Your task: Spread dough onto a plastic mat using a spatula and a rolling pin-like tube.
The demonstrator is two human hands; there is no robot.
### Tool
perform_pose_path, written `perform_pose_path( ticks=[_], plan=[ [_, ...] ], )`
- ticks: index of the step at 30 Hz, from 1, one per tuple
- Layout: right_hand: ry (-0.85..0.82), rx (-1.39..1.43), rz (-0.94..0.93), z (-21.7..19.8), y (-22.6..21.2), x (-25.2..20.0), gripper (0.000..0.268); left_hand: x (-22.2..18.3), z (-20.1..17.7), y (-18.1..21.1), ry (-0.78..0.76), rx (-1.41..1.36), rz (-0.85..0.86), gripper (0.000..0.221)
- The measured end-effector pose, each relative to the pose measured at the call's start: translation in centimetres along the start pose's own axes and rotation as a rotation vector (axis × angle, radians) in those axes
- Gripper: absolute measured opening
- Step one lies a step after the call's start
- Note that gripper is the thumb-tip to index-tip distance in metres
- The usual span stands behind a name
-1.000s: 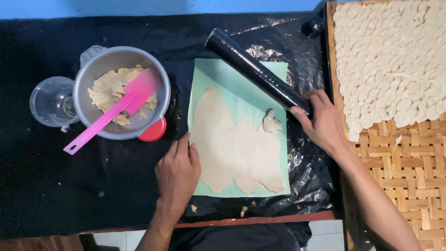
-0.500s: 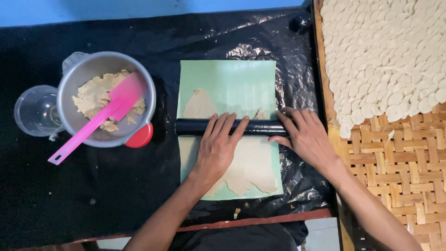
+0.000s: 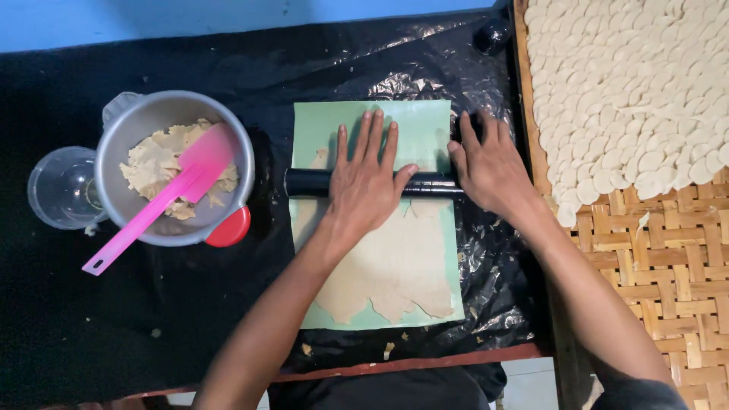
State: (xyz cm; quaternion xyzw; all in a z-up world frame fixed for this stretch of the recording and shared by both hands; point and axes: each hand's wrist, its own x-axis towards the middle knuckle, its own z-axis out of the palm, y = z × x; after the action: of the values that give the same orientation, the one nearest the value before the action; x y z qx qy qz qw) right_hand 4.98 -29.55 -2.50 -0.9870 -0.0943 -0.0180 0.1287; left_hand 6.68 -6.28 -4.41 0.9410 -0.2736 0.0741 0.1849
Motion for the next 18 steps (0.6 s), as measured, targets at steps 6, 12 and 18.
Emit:
perform_pose_path(
  ticks=[6,12,18],
  plan=[
    [0.112,0.042,-0.179,0.2,0.5,3.1,0.053,-0.9,-1.6,0.0,0.12,-0.112,0.09,0.048],
    [0.185,0.123,-0.152,-0.6,-0.8,2.6,0.047,-2.2,-2.2,-0.9,0.026,-0.13,0.251,0.057],
    [0.144,0.23,0.087,-3.0,-2.8,-2.1,0.03,-3.3,-4.4,0.5,0.012,-0.093,0.292,0.058]
  ],
)
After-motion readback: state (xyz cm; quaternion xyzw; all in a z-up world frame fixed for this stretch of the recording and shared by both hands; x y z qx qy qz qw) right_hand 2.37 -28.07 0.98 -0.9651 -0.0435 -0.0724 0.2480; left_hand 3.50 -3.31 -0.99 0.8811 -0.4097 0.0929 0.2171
